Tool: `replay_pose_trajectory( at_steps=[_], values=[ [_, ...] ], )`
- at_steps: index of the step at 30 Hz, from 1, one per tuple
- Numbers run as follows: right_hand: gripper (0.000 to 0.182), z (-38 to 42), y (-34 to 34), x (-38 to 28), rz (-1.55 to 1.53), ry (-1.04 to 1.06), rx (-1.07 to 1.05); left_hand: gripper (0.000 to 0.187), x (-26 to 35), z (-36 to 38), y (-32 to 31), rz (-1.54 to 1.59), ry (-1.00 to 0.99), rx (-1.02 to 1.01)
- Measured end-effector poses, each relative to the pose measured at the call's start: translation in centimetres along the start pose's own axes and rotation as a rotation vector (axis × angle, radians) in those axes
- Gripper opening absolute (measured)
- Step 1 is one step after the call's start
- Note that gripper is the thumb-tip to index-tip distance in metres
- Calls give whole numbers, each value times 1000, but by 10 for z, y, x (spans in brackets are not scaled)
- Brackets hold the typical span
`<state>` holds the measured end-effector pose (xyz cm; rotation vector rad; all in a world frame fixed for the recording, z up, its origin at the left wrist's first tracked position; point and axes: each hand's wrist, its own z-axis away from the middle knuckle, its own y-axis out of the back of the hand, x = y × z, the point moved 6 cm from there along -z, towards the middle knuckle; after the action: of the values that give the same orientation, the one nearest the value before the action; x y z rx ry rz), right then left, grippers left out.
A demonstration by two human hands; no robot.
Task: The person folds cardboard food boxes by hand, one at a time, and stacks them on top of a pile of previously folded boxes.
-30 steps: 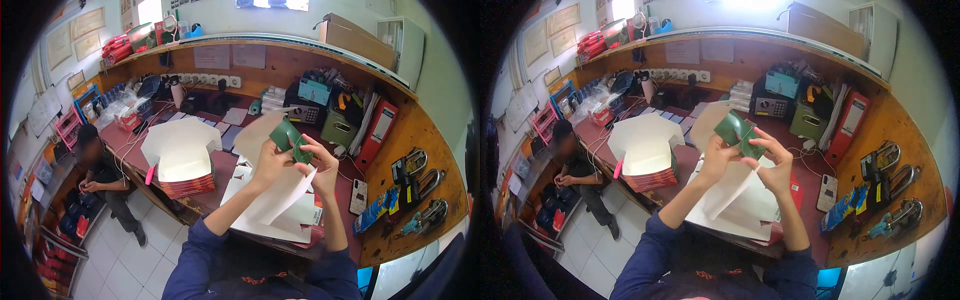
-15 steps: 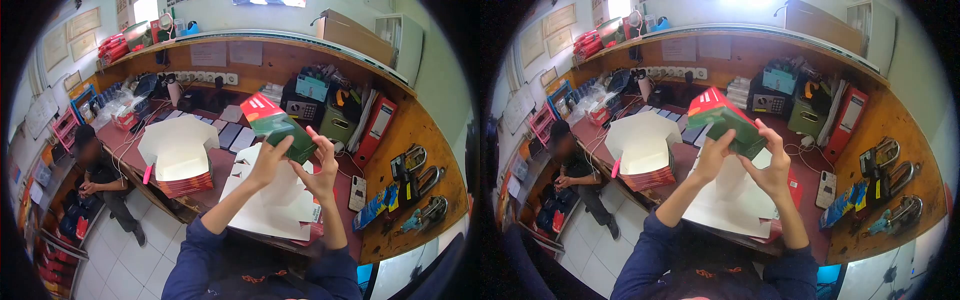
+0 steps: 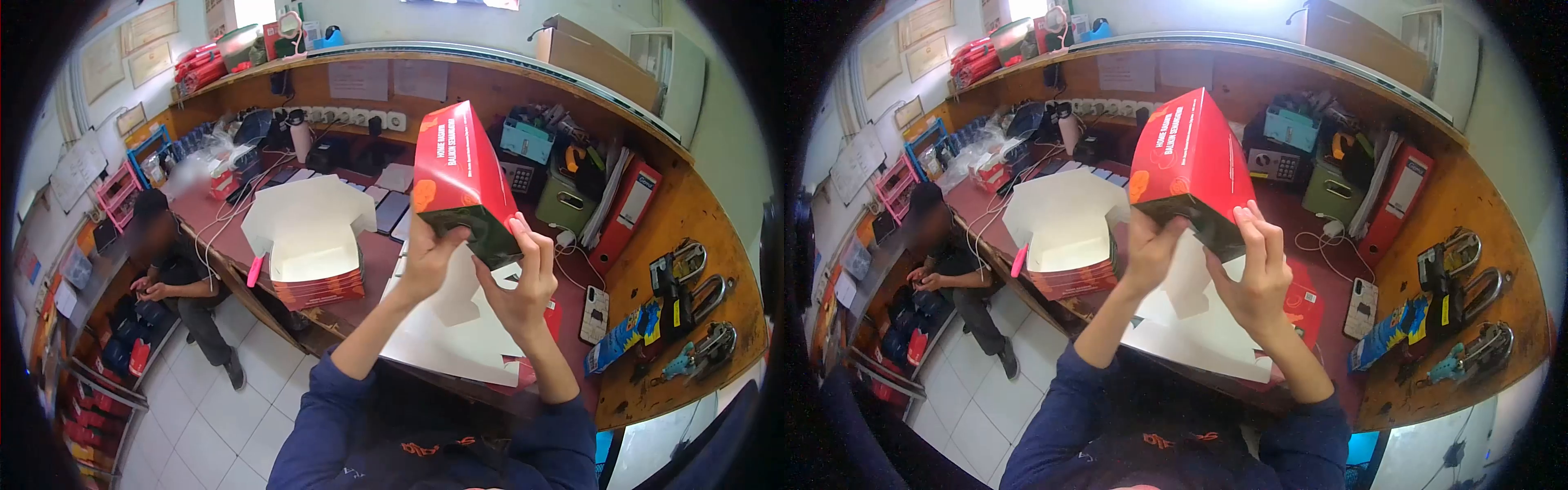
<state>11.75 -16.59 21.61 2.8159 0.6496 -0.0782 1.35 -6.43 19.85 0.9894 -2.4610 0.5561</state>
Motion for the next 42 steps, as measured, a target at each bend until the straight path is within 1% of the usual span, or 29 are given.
replay_pose_trajectory(
  at_steps=[2, 3, 4, 6, 7, 8, 9, 10, 11, 13, 14, 16, 17, 18, 19, 20, 22, 23, 26, 28, 30, 32, 33, 34, 35, 36, 38, 40, 42],
  values=[
    [63, 0, -8, -5, 1, -45, 10, 44, -16, 7, -11, 407, 165, 34],
    [64, -1, -11, -6, 4, -90, 25, 40, -9, 6, -21, 490, 87, 9],
    [64, -3, -14, -7, -12, -86, 17, 40, -5, 6, -14, 478, 82, 23],
    [67, -16, -13, -7, -6, -41, 27, 43, -7, 2, 2, 323, 278, -45],
    [67, -29, -9, -5, -32, -53, -36, 52, 11, -2, 5, -189, 202, -217],
    [66, -41, -7, 2, -139, -75, -38, 61, 36, -9, 4, -661, -41, -403],
    [68, -51, -5, 14, -337, -194, -32, 59, 46, -3, 11, -1083, -34, -516],
    [73, -62, -2, 23, -361, -382, -78, 57, 52, 5, 23, -1503, -19, -627],
    [79, -73, -10, 35, -664, -458, -194, 57, 58, 12, 36, -1516, -5, -615],
    [76, -85, -37, 46, -962, -526, -559, 47, 77, 27, 65, -1861, -188, -410],
    [73, -87, -52, 41, -1073, -589, -744, 47, 82, 37, 80, -1871, -171, -414],
    [63, -76, -99, 30, -1135, -570, -847, 30, 102, 58, 102, -1867, -269, -384],
    [48, -74, -132, 37, -921, -426, -828, 30, 114, 66, 110, -1873, -257, -384],
    [36, -54, -154, 28, -1193, -754, -825, 24, 130, 72, 117, -1827, -201, -344],
    [30, -40, -175, 16, -1249, -751, -835, 18, 142, 74, 123, -1780, -149, -306],
    [31, -20, -203, 18, -1144, -602, -812, 18, 151, 76, 126, -1787, -141, -306],
    [50, 19, -221, -9, -341, 167, -724, 19, 172, 75, 151, -1766, 167, 84],
    [39, 44, -233, -18, -235, 517, -639, 19, 179, 72, 148, -1772, 178, 84],
    [26, 88, -256, -23, -251, 602, -714, 28, 190, 53, 151, -1677, 249, 202],
    [21, 87, -252, -33, -263, 595, -706, 36, 185, 41, 147, -1517, 209, 101],
    [22, 93, -249, -43, -213, 523, -941, 35, 176, 31, 149, -1391, 125, 91],
    [28, 99, -247, -51, -216, 567, -857, 36, 162, 23, 152, -1254, 125, 159],
    [33, 89, -240, -53, -388, 384, -787, 36, 151, 23, 155, -1178, 200, 229],
    [38, 76, -230, -54, -554, 199, -712, 35, 139, 24, 156, -1082, 120, 251],
    [61, 69, -226, -50, -704, -49, -769, 34, 127, 25, 157, -1050, 89, 271],
    [61, 55, -215, -59, -701, -48, -770, 34, 116, 26, 155, -1017, 58, 292],
    [81, 39, -204, -60, -1289, -573, -652, 29, 94, 31, 151, -860, 138, 359],
    [87, 40, -207, -55, -1218, -484, -662, 23, 74, 33, 154, -436, 218, 389],
    [93, 39, -206, -54, -1144, -393, -669, 22, 67, 34, 146, -426, 197, 298]
  ],
)
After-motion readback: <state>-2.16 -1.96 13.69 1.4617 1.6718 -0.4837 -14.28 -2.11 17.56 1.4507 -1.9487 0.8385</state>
